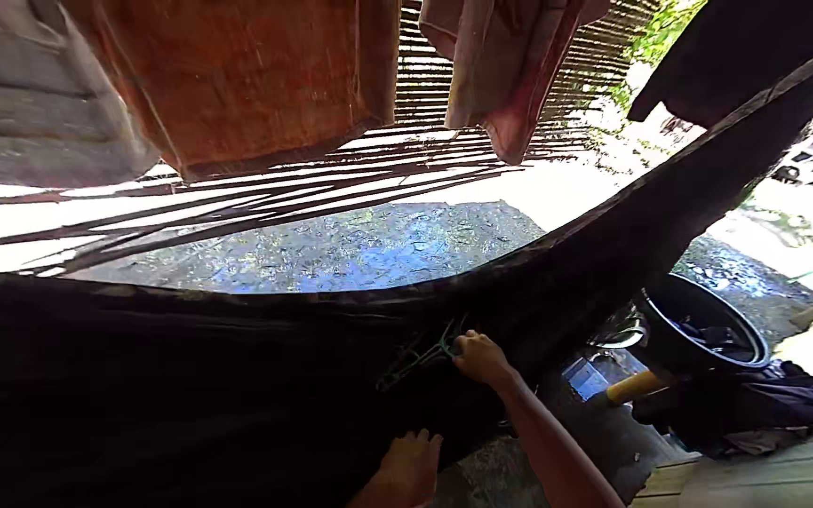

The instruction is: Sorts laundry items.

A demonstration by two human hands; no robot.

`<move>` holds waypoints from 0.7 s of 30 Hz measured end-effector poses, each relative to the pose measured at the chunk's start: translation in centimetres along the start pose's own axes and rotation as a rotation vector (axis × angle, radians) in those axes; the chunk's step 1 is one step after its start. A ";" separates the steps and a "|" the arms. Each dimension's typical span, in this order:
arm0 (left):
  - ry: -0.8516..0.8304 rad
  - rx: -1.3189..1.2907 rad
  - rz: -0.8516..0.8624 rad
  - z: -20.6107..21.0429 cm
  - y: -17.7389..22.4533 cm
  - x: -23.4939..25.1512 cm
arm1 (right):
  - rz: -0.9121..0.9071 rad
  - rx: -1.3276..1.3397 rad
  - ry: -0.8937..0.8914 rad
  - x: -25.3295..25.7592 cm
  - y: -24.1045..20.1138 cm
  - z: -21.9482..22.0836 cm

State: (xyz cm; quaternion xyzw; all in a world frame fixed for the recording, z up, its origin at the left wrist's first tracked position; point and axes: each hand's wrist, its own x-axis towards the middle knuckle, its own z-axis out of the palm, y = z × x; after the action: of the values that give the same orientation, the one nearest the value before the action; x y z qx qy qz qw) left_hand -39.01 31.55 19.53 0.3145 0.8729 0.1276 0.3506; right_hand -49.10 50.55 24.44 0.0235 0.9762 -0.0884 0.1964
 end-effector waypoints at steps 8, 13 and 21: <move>-0.033 -0.020 0.074 0.7 0.2 -0.5 | 0.059 -0.218 -0.071 4.1 -0.3 -0.6; -0.042 0.027 0.062 0.0 -0.2 0.5 | -0.033 0.272 0.204 4.9 -0.1 -5.0; 0.007 0.067 -0.011 -1.1 -1.9 2.2 | -0.159 1.188 0.632 -0.8 -0.3 -12.2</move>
State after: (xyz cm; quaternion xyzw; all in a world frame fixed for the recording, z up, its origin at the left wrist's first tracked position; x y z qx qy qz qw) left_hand -41.84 31.43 18.30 0.3208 0.8796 0.0974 0.3376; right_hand -52.98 52.44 35.85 0.0804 0.7710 -0.6132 -0.1521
